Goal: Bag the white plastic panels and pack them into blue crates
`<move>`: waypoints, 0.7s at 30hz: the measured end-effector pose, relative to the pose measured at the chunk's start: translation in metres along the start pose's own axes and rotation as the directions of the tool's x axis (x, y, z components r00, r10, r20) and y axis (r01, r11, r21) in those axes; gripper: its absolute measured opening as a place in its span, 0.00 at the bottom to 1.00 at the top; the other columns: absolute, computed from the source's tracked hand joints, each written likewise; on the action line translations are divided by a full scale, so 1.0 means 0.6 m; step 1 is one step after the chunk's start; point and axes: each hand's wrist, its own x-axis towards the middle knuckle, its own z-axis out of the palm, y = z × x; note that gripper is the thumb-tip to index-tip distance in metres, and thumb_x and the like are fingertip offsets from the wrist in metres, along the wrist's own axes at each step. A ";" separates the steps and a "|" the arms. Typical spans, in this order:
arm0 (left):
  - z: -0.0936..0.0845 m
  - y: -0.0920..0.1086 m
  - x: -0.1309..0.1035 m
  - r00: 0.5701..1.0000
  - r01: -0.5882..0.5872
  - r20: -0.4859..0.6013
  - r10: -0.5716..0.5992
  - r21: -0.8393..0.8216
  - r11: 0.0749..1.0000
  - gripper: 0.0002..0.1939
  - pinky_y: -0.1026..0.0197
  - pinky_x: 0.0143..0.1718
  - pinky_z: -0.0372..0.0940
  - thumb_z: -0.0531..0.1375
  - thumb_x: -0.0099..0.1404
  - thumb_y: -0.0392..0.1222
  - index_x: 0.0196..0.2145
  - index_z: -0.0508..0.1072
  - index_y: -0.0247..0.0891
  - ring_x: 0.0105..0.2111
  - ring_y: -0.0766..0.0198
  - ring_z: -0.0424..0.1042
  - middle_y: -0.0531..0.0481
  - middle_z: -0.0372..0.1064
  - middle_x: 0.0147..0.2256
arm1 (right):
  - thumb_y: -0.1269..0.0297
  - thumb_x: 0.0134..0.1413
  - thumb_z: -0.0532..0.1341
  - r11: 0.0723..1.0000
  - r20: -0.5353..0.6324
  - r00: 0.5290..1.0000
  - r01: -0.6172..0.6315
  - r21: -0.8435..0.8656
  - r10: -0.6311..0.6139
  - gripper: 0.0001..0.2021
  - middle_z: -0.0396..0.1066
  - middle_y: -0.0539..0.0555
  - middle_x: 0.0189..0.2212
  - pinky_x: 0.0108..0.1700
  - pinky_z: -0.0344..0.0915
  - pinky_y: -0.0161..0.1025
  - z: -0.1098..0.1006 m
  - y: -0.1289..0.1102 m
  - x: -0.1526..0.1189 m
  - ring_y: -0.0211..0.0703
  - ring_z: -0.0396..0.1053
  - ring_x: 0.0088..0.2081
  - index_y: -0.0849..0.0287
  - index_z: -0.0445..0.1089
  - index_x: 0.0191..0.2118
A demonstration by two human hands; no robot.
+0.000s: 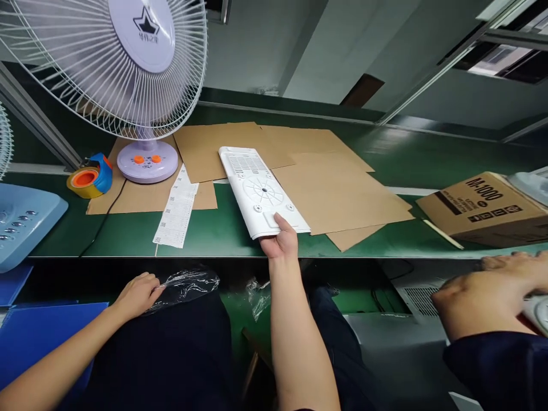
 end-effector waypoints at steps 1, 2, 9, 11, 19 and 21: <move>0.001 0.003 0.001 0.999 -0.010 0.036 0.010 0.003 1.000 0.23 0.50 0.50 0.70 0.49 0.81 0.51 0.35 0.78 0.42 0.47 0.48 0.76 0.42 0.79 0.40 | 0.72 0.59 0.64 1.000 0.021 1.000 0.013 0.007 -0.013 0.27 0.76 0.58 0.63 0.69 0.69 0.66 0.006 0.001 -0.002 0.55 0.73 0.66 0.56 0.70 0.64; 0.003 0.007 0.001 0.997 -0.014 0.079 0.014 0.002 1.000 0.23 0.50 0.50 0.70 0.50 0.81 0.52 0.35 0.78 0.43 0.47 0.48 0.77 0.42 0.80 0.41 | 0.71 0.59 0.64 1.000 0.035 0.999 0.028 0.013 -0.028 0.27 0.75 0.59 0.63 0.69 0.69 0.66 0.011 0.002 -0.007 0.55 0.73 0.66 0.56 0.70 0.64; 0.027 0.026 0.017 0.965 0.007 0.263 -0.006 -0.003 1.000 0.21 0.46 0.49 0.73 0.54 0.77 0.55 0.37 0.81 0.42 0.46 0.41 0.83 0.39 0.83 0.41 | 0.67 0.62 0.65 0.976 -0.020 0.977 0.213 0.044 -0.212 0.29 0.74 0.55 0.65 0.74 0.63 0.63 0.025 0.009 -0.153 0.54 0.70 0.69 0.52 0.70 0.68; 0.026 0.029 0.029 0.962 -0.012 0.271 0.008 0.011 1.000 0.22 0.47 0.50 0.73 0.54 0.76 0.57 0.35 0.81 0.43 0.48 0.41 0.83 0.38 0.84 0.40 | 0.65 0.63 0.66 0.966 -0.062 0.965 0.258 0.029 -0.256 0.29 0.74 0.54 0.66 0.74 0.62 0.63 0.018 0.006 -0.224 0.55 0.69 0.70 0.50 0.70 0.69; 0.012 0.036 0.112 0.953 0.016 0.301 -0.021 0.021 1.000 0.28 0.53 0.48 0.72 0.48 0.79 0.60 0.38 0.83 0.43 0.47 0.46 0.84 0.40 0.84 0.42 | 0.64 0.69 0.66 0.851 -0.340 0.783 0.444 -0.279 -0.521 0.32 0.69 0.52 0.70 0.74 0.63 0.64 -0.036 -0.017 -0.496 0.56 0.63 0.73 0.46 0.63 0.75; 0.015 0.040 0.136 0.954 0.043 0.295 -0.049 0.025 0.999 0.31 0.55 0.45 0.72 0.45 0.80 0.60 0.40 0.83 0.42 0.45 0.47 0.84 0.39 0.85 0.42 | 0.63 0.69 0.66 0.782 -0.346 0.719 0.447 -0.433 -0.603 0.35 0.70 0.52 0.69 0.73 0.65 0.65 -0.060 -0.004 -0.554 0.58 0.66 0.71 0.45 0.60 0.77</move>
